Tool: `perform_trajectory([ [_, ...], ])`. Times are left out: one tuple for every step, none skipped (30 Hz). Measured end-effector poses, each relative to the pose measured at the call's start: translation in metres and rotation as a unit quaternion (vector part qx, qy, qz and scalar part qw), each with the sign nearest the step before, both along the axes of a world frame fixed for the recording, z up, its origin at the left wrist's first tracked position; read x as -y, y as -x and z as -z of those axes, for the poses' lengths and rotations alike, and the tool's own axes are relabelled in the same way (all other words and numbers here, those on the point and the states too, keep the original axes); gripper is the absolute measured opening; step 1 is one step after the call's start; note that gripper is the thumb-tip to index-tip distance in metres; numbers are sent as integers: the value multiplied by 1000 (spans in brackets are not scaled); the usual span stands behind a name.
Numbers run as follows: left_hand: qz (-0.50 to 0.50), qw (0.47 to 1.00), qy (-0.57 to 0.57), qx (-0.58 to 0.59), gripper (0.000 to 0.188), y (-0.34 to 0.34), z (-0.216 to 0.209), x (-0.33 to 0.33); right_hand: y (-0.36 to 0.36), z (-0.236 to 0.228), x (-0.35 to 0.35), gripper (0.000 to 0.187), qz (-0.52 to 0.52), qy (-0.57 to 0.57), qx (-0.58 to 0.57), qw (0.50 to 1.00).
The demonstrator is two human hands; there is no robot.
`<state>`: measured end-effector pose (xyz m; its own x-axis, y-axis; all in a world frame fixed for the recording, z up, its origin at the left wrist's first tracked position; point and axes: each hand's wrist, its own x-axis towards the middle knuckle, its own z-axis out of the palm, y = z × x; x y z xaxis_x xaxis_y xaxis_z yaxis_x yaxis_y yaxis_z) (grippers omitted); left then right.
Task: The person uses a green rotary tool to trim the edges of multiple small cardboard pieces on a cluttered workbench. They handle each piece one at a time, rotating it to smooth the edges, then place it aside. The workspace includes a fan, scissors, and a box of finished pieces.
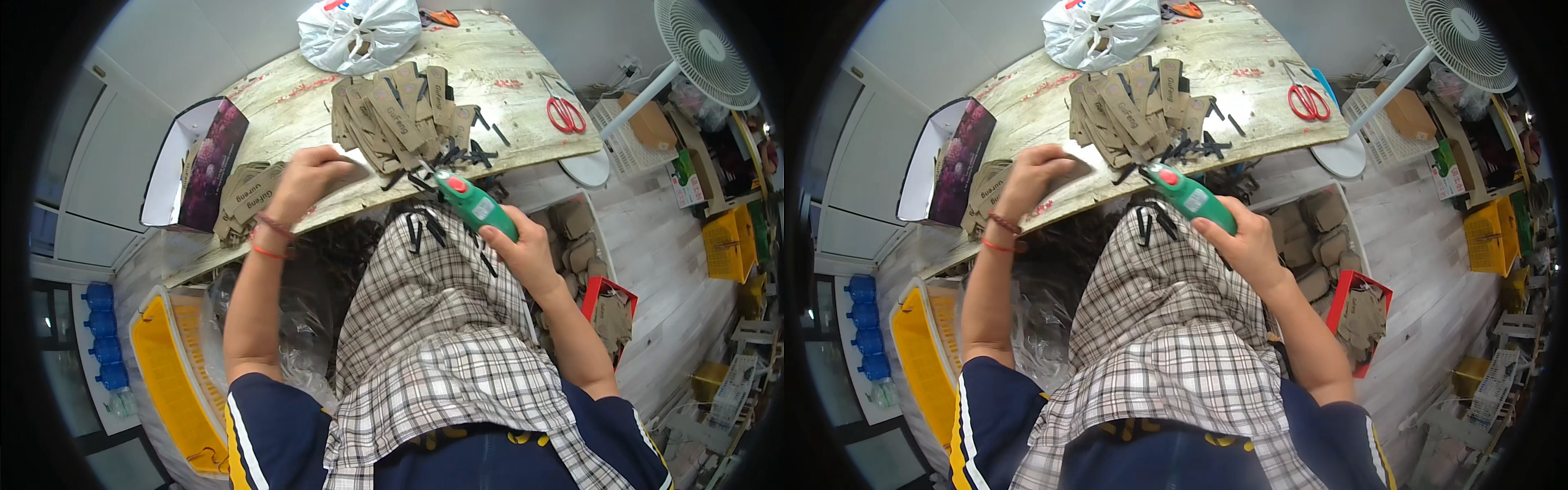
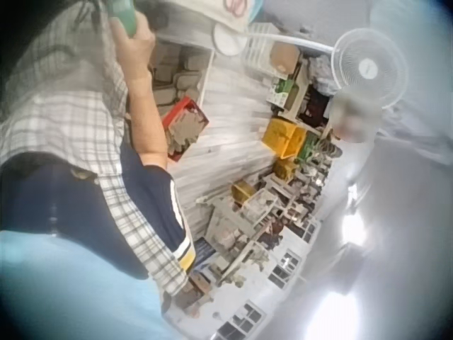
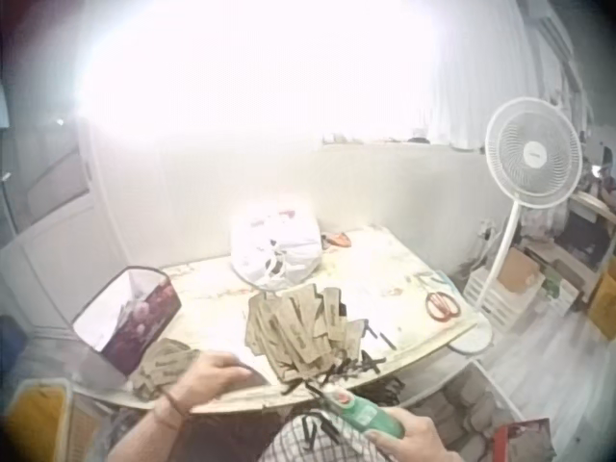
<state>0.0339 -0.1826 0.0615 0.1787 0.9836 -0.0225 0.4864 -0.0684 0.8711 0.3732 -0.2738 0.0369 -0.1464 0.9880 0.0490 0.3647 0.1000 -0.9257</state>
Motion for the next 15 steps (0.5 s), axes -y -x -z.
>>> perform_trajectory([
  [-54,998,-3,-26,10,31,4,-9,-5,1,1,40,15,13,-10,1000],
  [-96,995,37,-8,14,61,7,-17,-11,4,3,39,35,27,-21,999],
  [-136,978,16,-158,16,100,25,-27,-14,9,4,36,38,38,-53,997],
  [-151,956,9,-252,21,111,27,-30,-19,15,4,36,45,40,-47,997],
  [-172,905,-138,-365,25,111,38,-32,-23,20,4,36,49,39,-42,997],
  [-187,819,-281,-464,29,106,50,-36,-25,23,4,36,55,38,-37,997],
  [-191,841,-281,-420,38,91,57,-52,-24,25,5,37,59,38,-42,997],
  [-219,839,-311,-389,44,64,65,-65,-23,23,5,37,61,36,-43,997],
  [-245,827,-340,-375,49,34,78,-81,-21,21,6,38,61,35,-42,997],
  [-257,833,-338,-355,54,3,89,-97,-21,20,6,38,63,32,-41,997],
  [-247,824,-319,-398,58,-33,84,-106,-21,19,6,39,69,33,-46,996],
  [-249,831,-321,-379,58,-53,90,-113,-21,17,6,40,68,29,-40,996],
  [-251,834,-314,-378,58,-67,94,-117,-21,16,7,40,71,24,-35,997],
  [-253,837,-306,-376,58,-77,97,-121,-22,14,8,40,74,20,-30,997],
  [-277,841,-302,-353,59,-84,98,-121,-25,17,10,41,80,13,-37,996],
])
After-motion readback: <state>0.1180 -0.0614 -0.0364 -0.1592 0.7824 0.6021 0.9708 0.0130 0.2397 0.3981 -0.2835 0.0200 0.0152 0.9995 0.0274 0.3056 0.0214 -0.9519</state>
